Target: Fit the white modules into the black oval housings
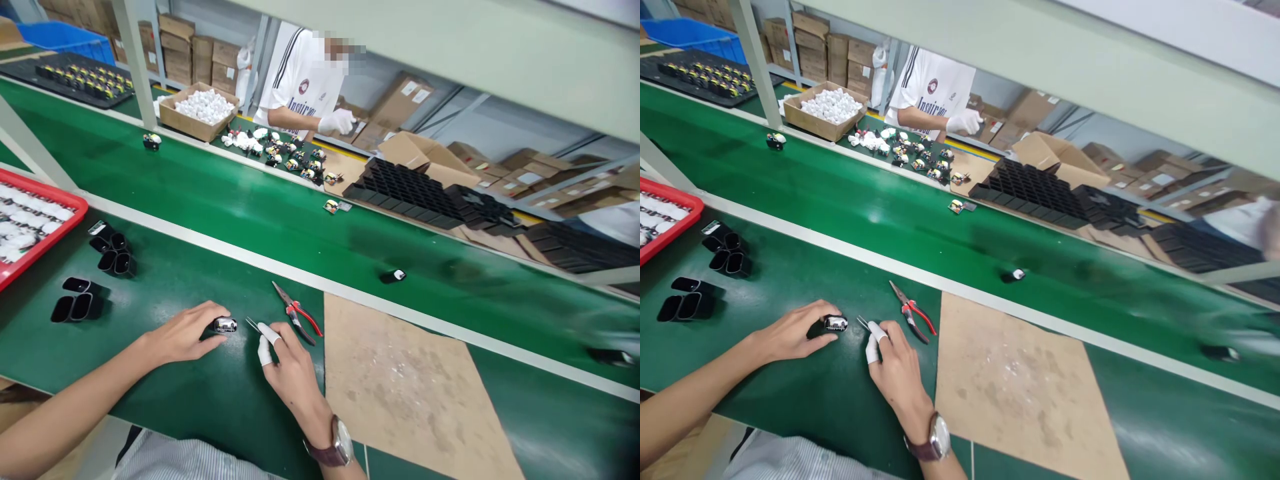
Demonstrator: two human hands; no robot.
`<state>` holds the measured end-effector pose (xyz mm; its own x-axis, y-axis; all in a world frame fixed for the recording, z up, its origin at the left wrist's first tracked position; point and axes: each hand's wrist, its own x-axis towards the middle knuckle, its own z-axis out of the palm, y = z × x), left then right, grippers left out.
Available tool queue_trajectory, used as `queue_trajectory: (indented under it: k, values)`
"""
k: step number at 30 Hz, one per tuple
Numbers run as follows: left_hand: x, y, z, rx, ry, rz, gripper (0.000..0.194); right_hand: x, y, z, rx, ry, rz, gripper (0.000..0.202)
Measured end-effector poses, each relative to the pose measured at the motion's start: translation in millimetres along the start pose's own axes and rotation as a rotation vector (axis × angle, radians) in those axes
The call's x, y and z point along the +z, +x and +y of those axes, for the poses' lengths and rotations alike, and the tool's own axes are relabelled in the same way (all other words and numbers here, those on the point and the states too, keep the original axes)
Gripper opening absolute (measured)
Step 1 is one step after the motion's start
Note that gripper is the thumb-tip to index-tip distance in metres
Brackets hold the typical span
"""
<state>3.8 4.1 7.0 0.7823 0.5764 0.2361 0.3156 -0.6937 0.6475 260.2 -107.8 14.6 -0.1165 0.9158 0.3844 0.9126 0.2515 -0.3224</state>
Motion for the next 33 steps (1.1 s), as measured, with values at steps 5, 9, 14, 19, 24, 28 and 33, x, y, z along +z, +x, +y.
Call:
queue_trajectory:
  k: [5, 9, 14, 19, 24, 28, 33]
  values:
    - [-7.2, -1.8, -8.7, 0.165, -0.092, 0.106, 0.019, 18.3, -4.3, 20.8, -0.053, -0.173, 0.057, 0.026]
    - [-7.9, 2.3, -6.7, 0.244, -0.100, 0.140, 0.006, 20.5, -1.6, 24.3, -0.067, -0.176, 0.018, 0.027]
    - [-6.9, 4.5, -0.8, 0.248, -0.098, 0.142, 0.007, 9.4, 11.2, 9.7, -0.070, -0.063, -0.004, 0.032]
    - [-0.3, 0.1, -3.7, 0.216, -0.030, 0.148, 0.003, 0.7, 13.0, 0.0, -0.133, 0.062, -0.039, 0.033]
    - [7.9, -3.7, -9.0, 0.033, -0.120, 0.088, 0.020, 6.7, 0.0, 21.4, -0.082, -0.172, -0.043, 0.040]
    - [9.7, -1.9, -8.8, -0.126, -0.185, 0.042, 0.033, 3.7, -4.5, 24.1, -0.085, -0.093, -0.003, 0.029]
    - [11.1, -3.5, -8.0, -0.101, -0.161, 0.059, 0.031, -19.0, 0.2, -3.1, -0.103, -0.027, -0.067, 0.025]
